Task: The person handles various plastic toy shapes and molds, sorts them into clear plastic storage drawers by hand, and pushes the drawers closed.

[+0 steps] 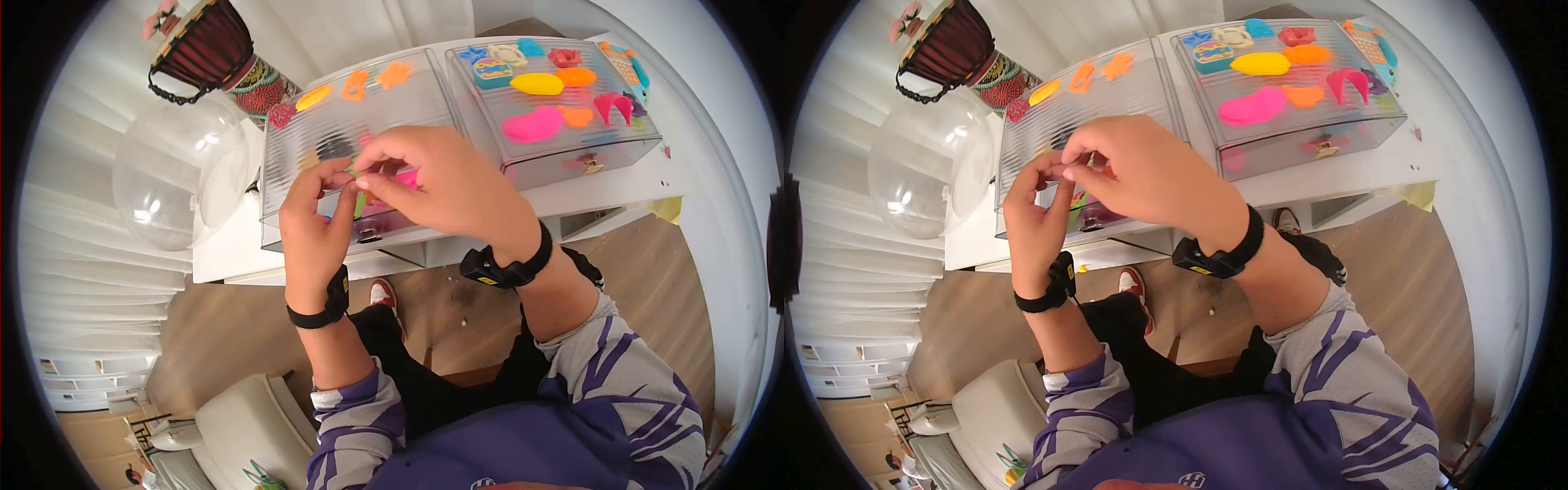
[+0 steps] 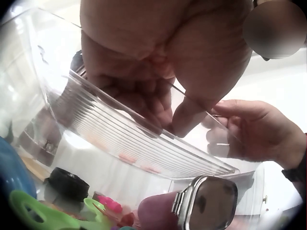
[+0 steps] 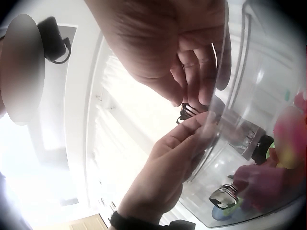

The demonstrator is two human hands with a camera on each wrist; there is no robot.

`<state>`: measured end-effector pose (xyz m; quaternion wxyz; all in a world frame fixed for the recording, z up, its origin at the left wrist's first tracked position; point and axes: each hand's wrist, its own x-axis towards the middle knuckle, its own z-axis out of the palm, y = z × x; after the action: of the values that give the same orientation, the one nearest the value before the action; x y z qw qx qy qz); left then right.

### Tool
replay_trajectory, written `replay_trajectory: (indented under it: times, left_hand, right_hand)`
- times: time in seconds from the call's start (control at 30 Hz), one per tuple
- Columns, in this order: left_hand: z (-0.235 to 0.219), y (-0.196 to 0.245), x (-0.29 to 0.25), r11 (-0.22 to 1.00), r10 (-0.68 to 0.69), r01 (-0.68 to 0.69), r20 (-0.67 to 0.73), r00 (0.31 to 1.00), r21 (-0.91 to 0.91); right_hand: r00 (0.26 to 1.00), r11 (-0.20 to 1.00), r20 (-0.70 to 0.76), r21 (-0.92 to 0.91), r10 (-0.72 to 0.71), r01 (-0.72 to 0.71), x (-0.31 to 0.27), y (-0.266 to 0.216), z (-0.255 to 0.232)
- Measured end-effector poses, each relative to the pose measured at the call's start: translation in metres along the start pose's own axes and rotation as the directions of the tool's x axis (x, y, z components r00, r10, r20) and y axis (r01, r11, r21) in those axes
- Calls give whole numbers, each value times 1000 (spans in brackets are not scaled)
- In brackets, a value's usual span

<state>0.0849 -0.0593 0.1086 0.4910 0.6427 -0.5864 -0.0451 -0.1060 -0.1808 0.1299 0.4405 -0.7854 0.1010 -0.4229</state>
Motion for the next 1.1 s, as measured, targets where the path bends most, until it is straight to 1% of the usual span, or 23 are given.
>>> replay_trajectory:
  times: [0.03,0.13,0.2,0.23,0.27,0.33,0.37,0.4,0.43,0.47,0.5,0.53,0.6,0.63,0.7,0.73,0.8,0.83,0.87,0.93,0.97,1.03,1.1]
  left_hand:
    - [1,1,-1,1000,8,-8,2,1000,0]
    - [-2,7,4,996,59,-60,21,998,60]
    - [-8,18,9,996,51,-59,115,992,67]
    - [-15,28,13,990,38,-63,189,981,125]
    - [-22,34,18,988,39,-67,194,980,139]
    - [-31,46,36,977,-93,11,378,921,214]
    - [-34,54,48,969,-133,27,423,897,247]
    - [-31,57,59,967,-126,16,424,897,254]
    - [-28,58,70,960,-33,-85,411,911,265]
    - [-23,57,82,942,63,-187,400,914,278]
    - [-17,51,95,924,105,-250,435,894,290]
    - [-9,44,107,920,110,-258,437,893,295]
    - [10,27,129,900,191,-355,505,842,251]
    - [19,13,136,897,195,-362,509,839,254]
    - [39,-18,144,835,172,-411,534,828,367]
    - [44,-29,148,832,176,-417,538,824,367]
    - [52,-53,154,771,68,-434,616,784,467]
    - [57,-58,153,724,193,-518,588,785,454]
    - [55,-64,154,724,196,-522,592,782,450]
    - [45,-35,148,906,163,-351,572,804,235]
    - [44,-27,146,907,163,-350,575,802,233]
    - [40,-21,142,941,128,-284,586,800,182]
    - [36,-16,135,931,127,-301,591,797,205]
  right_hand:
    - [1000,1000,-1,-6,-26,26,-1,-5,-3]
    - [999,999,-18,6,-38,38,-2,-20,-14]
    - [998,999,-51,13,-45,45,-5,-25,-25]
    - [996,999,-74,27,-43,45,-6,-26,-29]
    - [995,998,-83,39,-47,50,-7,-27,-33]
    - [993,998,-119,58,-6,13,-7,-28,-43]
    - [991,998,-131,61,-15,23,-8,-30,-49]
    - [995,998,-95,57,21,-16,-9,-32,-55]
    - [997,997,-56,52,61,-59,-10,-34,-60]
    - [997,997,-63,56,54,-51,-11,-34,-65]
    - [997,999,-70,37,33,-30,-12,-34,-68]
    - [997,1000,-76,18,12,-10,-12,-34,-72]
    - [995,999,-97,30,-7,10,-13,-34,-77]
    - [994,999,-111,39,-21,26,-14,-33,-79]
    - [987,997,-147,43,-62,69,-14,-30,-79]
    - [980,994,-177,43,-96,105,-14,-29,-79]
    - [977,993,-180,33,-110,118,-15,-30,-82]
    - [977,992,-176,26,-121,127,-15,-30,-84]
    - [976,992,-181,23,-119,125,-15,-31,-86]
    - [971,988,-206,63,-122,138,-16,-32,-88]
    - [971,989,-207,62,-119,135,-17,-32,-89]
    - [974,993,-209,59,-89,104,-16,-32,-91]
    - [975,993,-203,60,-91,105,-15,-29,-91]
